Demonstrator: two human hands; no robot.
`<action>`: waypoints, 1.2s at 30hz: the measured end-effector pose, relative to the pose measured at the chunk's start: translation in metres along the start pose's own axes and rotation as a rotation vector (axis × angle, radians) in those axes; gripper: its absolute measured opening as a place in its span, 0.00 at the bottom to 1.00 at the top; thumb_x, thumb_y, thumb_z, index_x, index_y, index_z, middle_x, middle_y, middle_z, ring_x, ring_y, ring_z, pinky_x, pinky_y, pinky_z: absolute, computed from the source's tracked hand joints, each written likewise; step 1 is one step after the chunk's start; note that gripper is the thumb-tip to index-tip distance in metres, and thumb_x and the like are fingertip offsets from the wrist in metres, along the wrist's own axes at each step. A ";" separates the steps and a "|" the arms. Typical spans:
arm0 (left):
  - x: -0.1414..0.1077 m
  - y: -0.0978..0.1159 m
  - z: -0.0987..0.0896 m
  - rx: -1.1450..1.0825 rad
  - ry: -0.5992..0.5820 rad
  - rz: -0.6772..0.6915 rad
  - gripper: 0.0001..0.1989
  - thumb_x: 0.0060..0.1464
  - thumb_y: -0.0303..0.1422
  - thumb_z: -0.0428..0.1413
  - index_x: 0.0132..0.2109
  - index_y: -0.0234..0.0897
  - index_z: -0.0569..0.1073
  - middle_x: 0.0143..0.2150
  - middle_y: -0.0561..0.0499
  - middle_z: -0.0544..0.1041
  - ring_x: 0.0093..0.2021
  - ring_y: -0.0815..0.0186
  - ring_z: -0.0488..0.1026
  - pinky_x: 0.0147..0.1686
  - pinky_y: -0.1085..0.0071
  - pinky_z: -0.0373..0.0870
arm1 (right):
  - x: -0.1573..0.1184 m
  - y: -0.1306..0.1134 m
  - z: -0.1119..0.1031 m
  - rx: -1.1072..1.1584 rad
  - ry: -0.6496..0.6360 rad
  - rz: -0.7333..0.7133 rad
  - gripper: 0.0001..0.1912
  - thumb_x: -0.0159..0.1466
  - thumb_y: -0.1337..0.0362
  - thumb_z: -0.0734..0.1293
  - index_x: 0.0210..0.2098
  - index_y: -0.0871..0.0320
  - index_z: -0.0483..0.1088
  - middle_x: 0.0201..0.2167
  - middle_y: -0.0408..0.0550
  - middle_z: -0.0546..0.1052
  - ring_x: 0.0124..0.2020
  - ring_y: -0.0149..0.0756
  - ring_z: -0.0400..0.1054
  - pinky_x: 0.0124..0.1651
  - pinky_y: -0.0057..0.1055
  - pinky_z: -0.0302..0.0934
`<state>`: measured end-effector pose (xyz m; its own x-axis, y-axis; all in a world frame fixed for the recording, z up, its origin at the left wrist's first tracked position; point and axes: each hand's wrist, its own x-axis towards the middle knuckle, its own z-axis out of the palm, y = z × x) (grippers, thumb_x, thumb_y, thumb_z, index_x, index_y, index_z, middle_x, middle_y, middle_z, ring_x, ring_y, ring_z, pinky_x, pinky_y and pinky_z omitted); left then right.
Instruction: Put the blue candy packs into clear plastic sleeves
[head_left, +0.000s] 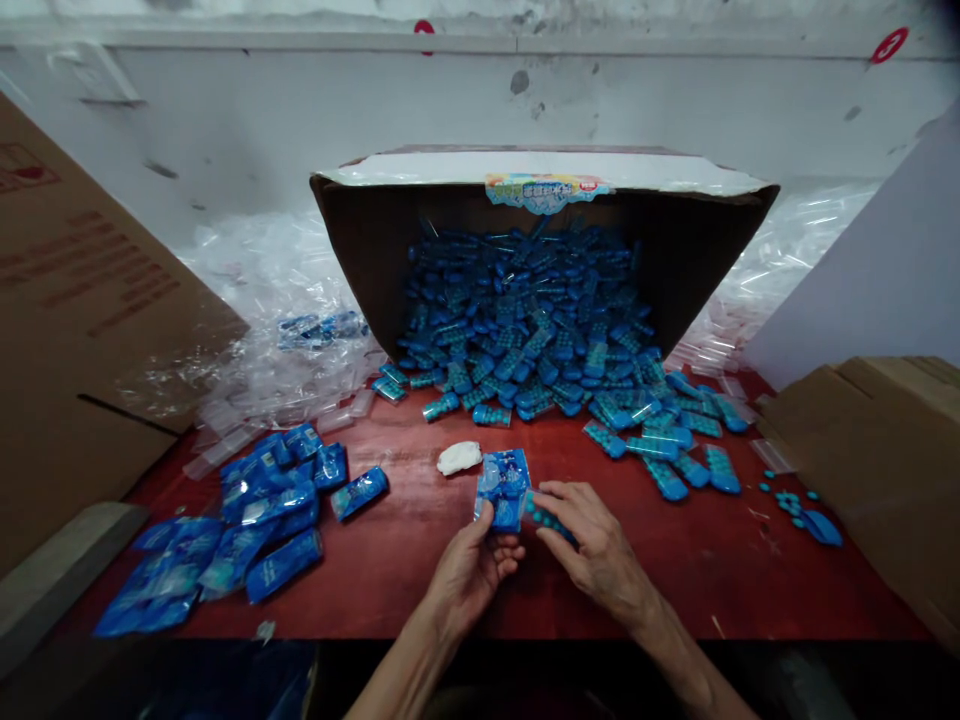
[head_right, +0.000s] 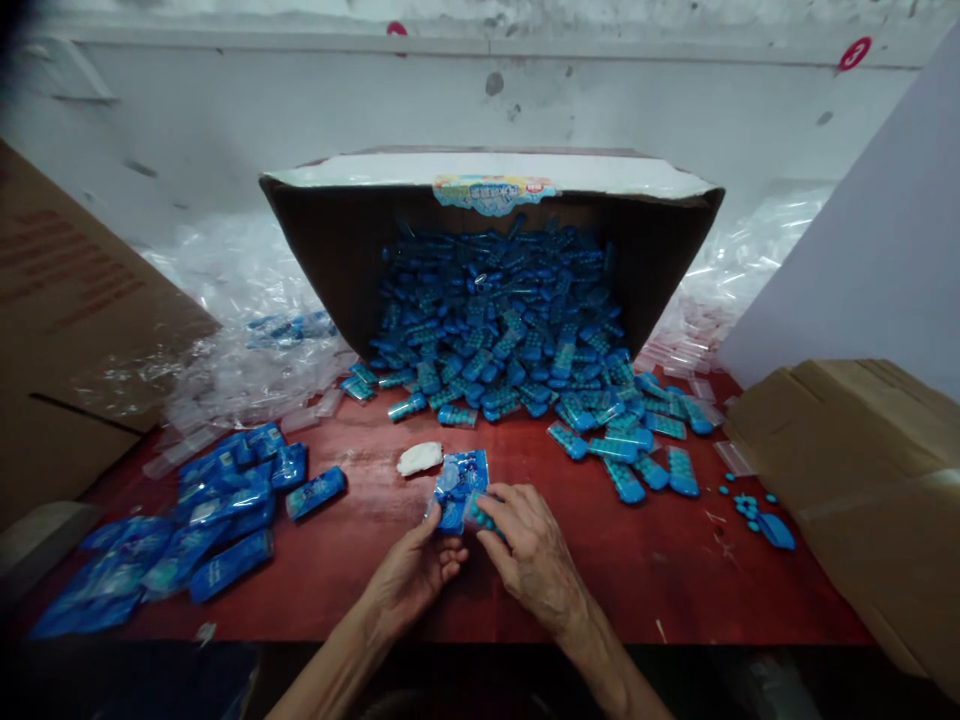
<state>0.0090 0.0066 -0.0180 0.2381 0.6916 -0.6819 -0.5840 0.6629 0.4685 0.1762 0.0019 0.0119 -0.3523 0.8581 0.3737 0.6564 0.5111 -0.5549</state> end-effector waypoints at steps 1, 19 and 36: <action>-0.001 0.000 0.000 -0.003 -0.001 -0.002 0.16 0.47 0.41 0.53 0.28 0.28 0.69 0.18 0.48 0.72 0.19 0.69 0.71 0.18 0.78 0.65 | 0.000 0.000 0.000 -0.021 -0.006 -0.006 0.17 0.59 0.68 0.59 0.48 0.56 0.63 0.45 0.52 0.69 0.45 0.40 0.61 0.46 0.40 0.59; 0.001 -0.004 -0.008 0.162 -0.034 0.159 0.12 0.44 0.36 0.57 0.35 0.33 0.67 0.27 0.49 0.75 0.25 0.67 0.73 0.21 0.76 0.65 | -0.009 0.029 0.017 -0.175 -0.029 0.203 0.17 0.56 0.69 0.61 0.46 0.55 0.65 0.46 0.53 0.69 0.47 0.45 0.60 0.46 0.44 0.57; -0.002 -0.001 -0.001 0.204 -0.089 0.200 0.11 0.42 0.35 0.58 0.24 0.29 0.69 0.17 0.51 0.71 0.17 0.74 0.66 0.19 0.78 0.61 | 0.012 -0.003 0.029 0.738 0.041 0.572 0.17 0.56 0.62 0.61 0.45 0.58 0.61 0.18 0.35 0.59 0.20 0.25 0.55 0.24 0.22 0.53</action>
<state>0.0086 0.0042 -0.0177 0.2065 0.8307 -0.5171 -0.4599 0.5488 0.6981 0.1506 0.0117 -0.0033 -0.0733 0.9938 -0.0838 0.1282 -0.0740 -0.9890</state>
